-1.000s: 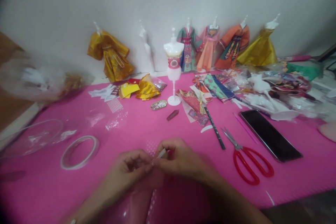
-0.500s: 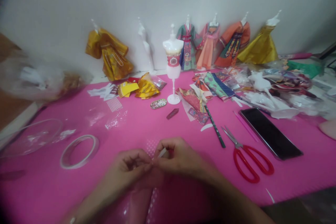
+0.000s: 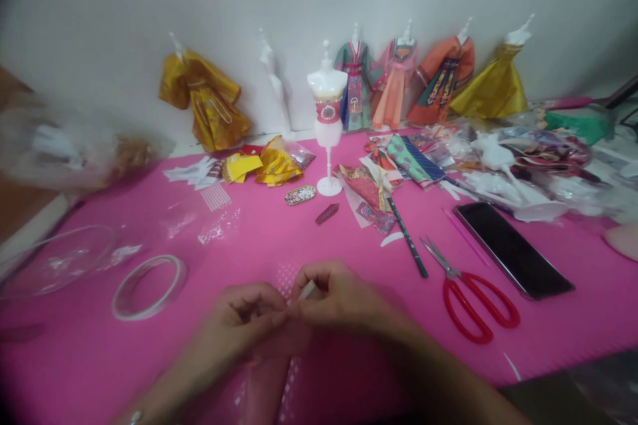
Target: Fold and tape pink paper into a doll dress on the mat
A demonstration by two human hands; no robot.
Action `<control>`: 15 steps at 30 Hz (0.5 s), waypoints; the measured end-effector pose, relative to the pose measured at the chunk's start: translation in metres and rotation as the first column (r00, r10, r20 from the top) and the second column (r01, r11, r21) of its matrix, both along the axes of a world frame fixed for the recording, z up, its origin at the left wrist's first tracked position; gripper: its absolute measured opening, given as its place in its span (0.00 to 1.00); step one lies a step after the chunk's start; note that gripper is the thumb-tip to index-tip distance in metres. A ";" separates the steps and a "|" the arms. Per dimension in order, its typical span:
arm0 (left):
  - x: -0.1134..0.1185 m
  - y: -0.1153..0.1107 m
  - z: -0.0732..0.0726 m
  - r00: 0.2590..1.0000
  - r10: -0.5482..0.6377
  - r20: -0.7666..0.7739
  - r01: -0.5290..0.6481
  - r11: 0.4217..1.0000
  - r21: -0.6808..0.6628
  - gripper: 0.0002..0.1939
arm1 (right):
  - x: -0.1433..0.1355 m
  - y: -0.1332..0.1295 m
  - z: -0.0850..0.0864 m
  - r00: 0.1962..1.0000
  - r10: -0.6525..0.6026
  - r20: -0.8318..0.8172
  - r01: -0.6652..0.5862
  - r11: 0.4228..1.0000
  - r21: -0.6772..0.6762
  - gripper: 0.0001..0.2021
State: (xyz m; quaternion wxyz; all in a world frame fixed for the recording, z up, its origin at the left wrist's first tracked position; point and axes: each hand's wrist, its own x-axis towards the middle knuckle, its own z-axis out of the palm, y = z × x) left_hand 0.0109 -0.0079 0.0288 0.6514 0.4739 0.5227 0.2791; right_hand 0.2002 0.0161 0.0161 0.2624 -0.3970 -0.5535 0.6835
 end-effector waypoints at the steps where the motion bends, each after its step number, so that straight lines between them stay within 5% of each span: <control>1: 0.000 0.000 0.000 1.000 0.000 0.008 0.000 1.000 -0.006 0.12 | 0.000 0.000 0.000 1.000 0.006 0.005 -0.006 1.000 0.002 0.08; 9: -0.005 0.000 -0.012 0.998 -0.017 0.059 0.017 1.000 0.004 0.14 | -0.001 0.001 0.001 0.998 0.021 -0.067 -0.023 0.999 -0.024 0.13; 15: -0.003 0.000 -0.004 0.999 -0.021 0.024 0.022 1.000 -0.021 0.13 | 0.000 0.001 -0.001 0.997 0.020 -0.069 -0.020 1.000 -0.012 0.15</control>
